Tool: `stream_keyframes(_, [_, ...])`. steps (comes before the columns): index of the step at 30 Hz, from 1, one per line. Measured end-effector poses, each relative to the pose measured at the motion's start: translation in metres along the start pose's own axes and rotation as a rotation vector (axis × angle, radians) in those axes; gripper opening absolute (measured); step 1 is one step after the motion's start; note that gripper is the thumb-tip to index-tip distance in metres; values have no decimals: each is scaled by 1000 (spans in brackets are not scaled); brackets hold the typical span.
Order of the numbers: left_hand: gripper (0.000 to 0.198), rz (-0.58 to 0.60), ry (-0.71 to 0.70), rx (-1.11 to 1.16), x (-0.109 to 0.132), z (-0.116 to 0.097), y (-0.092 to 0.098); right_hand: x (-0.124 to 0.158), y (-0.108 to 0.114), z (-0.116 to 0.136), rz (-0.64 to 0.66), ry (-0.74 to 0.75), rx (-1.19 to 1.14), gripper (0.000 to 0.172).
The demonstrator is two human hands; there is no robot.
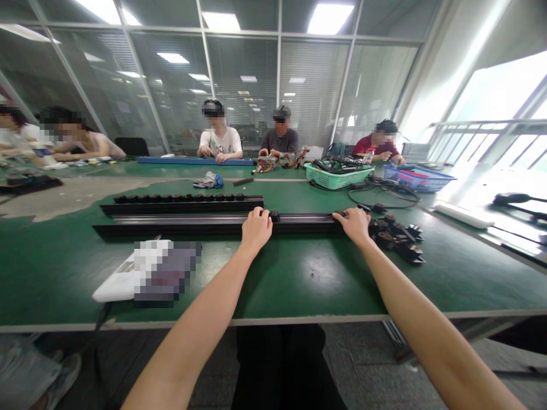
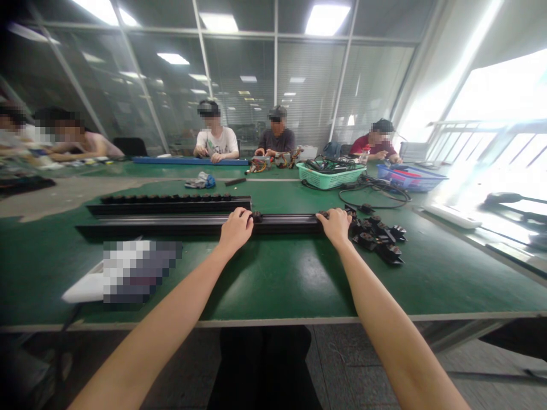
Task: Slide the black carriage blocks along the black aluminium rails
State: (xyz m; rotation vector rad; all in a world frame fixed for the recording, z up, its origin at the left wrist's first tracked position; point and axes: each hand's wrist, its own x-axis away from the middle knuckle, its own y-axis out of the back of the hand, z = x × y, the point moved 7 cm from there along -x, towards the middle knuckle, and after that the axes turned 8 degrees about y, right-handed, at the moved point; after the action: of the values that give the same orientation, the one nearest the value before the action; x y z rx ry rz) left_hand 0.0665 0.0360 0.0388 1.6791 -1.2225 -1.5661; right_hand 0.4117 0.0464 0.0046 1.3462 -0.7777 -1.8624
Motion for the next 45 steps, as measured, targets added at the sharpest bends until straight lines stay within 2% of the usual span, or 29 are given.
stream_keyframes(17, [31,-12,5,11,0,1,-1,-4,0,-12,16,-47,30,56])
stream_keyframes(32, [31,-5,11,18,0,1,-1,-1,9,-15,4,-80,30,59])
stream_keyframes(45, [31,4,13,12,1,1,0,0,16,-23,6,-136,47,47])
